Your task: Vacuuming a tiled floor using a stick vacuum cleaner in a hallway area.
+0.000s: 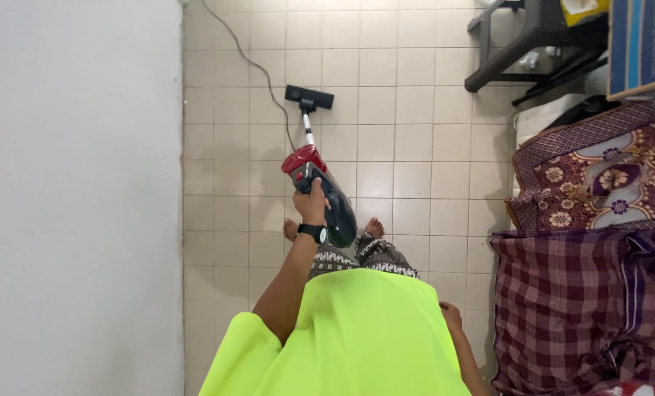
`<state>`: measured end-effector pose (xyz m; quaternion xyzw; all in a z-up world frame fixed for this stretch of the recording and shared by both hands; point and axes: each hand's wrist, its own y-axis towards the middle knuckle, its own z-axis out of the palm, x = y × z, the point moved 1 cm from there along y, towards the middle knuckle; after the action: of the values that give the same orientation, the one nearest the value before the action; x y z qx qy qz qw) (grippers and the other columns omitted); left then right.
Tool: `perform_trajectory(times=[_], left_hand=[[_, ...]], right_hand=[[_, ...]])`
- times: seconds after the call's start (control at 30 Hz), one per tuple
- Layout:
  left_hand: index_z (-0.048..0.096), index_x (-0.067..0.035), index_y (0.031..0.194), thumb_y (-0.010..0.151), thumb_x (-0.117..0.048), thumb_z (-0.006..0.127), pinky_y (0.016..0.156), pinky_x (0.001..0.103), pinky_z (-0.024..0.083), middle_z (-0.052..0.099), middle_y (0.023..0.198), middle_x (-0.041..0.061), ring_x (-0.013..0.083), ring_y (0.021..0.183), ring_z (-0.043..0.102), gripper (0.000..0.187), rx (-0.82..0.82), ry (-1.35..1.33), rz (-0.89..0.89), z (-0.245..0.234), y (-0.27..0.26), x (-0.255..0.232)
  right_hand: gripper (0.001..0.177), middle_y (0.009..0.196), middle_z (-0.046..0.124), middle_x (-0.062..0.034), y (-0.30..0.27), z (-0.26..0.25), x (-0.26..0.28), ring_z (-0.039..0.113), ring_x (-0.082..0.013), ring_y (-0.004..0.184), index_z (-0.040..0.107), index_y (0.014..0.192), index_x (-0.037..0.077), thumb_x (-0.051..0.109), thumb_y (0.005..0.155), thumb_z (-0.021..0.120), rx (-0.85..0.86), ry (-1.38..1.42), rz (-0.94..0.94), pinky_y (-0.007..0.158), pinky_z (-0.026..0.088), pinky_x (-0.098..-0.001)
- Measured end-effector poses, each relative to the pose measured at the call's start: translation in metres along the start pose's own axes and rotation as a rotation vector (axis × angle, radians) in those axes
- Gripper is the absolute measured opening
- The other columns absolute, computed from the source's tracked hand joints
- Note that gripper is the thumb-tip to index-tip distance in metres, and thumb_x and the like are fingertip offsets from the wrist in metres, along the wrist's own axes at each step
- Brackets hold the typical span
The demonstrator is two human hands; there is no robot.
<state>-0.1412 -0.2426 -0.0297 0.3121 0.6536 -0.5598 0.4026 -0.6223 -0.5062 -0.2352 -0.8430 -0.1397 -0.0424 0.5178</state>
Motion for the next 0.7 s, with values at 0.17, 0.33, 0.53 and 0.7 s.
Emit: perform_trajectory(times=[0.17,0.33,0.53,0.7], left_hand=[[0.053,-0.005,0.079,0.097,-0.021,0.067,0.038,0.041,0.053,0.056,0.056,0.009,0.0204,0.044,0.061,0.028,-0.032,-0.054,-0.071,0.012,0.016,-0.005],[0.053,-0.004,0.081,0.095,-0.021,0.071,0.038,0.040,0.050,0.057,0.058,0.010,0.0207,0.044,0.061,0.029,0.058,-0.120,-0.125,0.014,0.014,0.027],[0.058,0.001,0.094,0.097,-0.022,0.072,0.044,0.040,0.054,0.059,0.065,0.011,0.0221,0.052,0.063,0.027,0.133,-0.166,-0.178,0.009,-0.042,0.006],[0.059,-0.001,0.096,0.090,-0.025,0.080,0.045,0.038,0.060,0.069,0.070,0.018,0.0256,0.056,0.071,0.032,0.087,-0.227,-0.322,0.007,-0.079,-0.023]], right_hand=[[0.048,0.128,0.076,-0.0104,-0.016,0.009,-0.019,0.064,-0.0369,0.128,0.076,0.130,0.023,0.051,0.092,0.064,-0.090,0.013,0.000,0.105,0.049,-0.0491],[0.035,0.108,0.078,-0.0159,-0.083,-0.042,0.107,0.071,-0.0378,0.109,0.078,0.119,0.018,0.034,0.092,0.062,-0.173,0.035,-0.102,0.098,0.053,-0.0507],[0.026,0.103,0.078,-0.0180,-0.204,-0.097,0.340,0.073,-0.0351,0.105,0.076,0.115,0.009,0.021,0.097,0.060,-0.159,0.163,-0.467,0.095,0.056,-0.0484],[0.021,0.099,0.071,-0.0232,-0.241,-0.078,0.427,0.071,-0.0435,0.099,0.074,0.109,0.002,0.015,0.094,0.068,-0.104,0.140,-0.932,0.086,0.059,-0.0484]])
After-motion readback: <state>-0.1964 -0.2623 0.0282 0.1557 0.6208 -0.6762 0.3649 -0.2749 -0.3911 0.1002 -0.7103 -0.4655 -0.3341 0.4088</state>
